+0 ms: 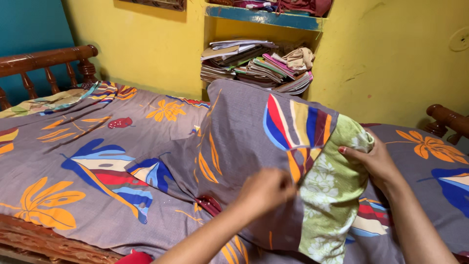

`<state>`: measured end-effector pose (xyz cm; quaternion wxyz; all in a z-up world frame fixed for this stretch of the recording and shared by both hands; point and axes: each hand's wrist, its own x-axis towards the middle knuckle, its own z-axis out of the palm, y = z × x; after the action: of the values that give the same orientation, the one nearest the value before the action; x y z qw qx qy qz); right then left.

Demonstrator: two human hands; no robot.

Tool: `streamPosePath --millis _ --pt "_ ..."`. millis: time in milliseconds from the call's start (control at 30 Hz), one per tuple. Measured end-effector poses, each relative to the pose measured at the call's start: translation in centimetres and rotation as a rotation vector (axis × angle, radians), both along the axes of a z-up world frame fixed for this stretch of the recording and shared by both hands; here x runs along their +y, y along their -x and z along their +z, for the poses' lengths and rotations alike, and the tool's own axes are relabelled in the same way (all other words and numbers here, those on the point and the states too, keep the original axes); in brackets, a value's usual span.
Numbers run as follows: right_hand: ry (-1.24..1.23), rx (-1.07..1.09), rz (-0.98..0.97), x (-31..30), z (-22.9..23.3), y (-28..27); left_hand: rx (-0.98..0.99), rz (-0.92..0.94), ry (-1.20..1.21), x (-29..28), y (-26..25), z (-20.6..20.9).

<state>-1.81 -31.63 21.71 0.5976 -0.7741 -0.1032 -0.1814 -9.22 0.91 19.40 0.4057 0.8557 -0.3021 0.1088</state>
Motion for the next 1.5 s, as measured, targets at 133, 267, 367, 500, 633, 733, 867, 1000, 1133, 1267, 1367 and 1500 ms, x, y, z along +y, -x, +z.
streamPosePath --millis 133,267,367,500,633,733,867,1000,1133,1267,1367,1500 --pt "0.026 -0.059 -0.014 1.1 1.0 0.6 -0.350 0.228 0.218 -1.0 -2.9 3.5" --pt "0.110 -0.097 0.010 2.0 2.6 0.9 -0.581 0.298 0.224 -3.3 -3.6 7.6" --pt "0.253 -0.124 0.027 2.8 4.1 1.7 -0.522 0.341 0.115 -4.7 -4.3 9.9" --pt "0.299 -0.116 0.049 3.9 5.2 2.3 -0.653 0.306 0.204 -5.3 -5.9 10.1" --pt "0.246 -0.138 0.123 5.1 5.7 2.2 -0.593 0.297 0.183 -5.9 -6.8 10.1" --pt "0.267 -0.139 0.142 5.6 6.3 1.9 -0.604 0.288 0.253 -6.1 -7.3 11.4" --pt "0.293 -0.123 0.140 5.9 6.7 1.8 -0.683 0.236 0.319 -6.7 -7.6 12.6" --pt "0.289 -0.117 0.142 5.8 6.4 0.9 -0.776 0.167 0.237 -6.9 -8.1 12.8" --pt "0.290 -0.132 0.141 4.9 5.7 -0.2 -0.797 0.106 0.090 -7.6 -9.6 13.6" --pt "0.290 -0.135 0.128 3.7 4.7 -1.2 -0.858 0.011 0.095 -9.5 -10.8 14.0" --pt "0.273 -0.107 0.088 3.2 4.3 -1.6 -0.887 0.064 0.003 -11.2 -11.1 13.5" --pt "0.250 -0.161 0.141 3.2 3.7 -0.9 -0.777 -0.120 -0.006 -10.6 -12.3 13.5"
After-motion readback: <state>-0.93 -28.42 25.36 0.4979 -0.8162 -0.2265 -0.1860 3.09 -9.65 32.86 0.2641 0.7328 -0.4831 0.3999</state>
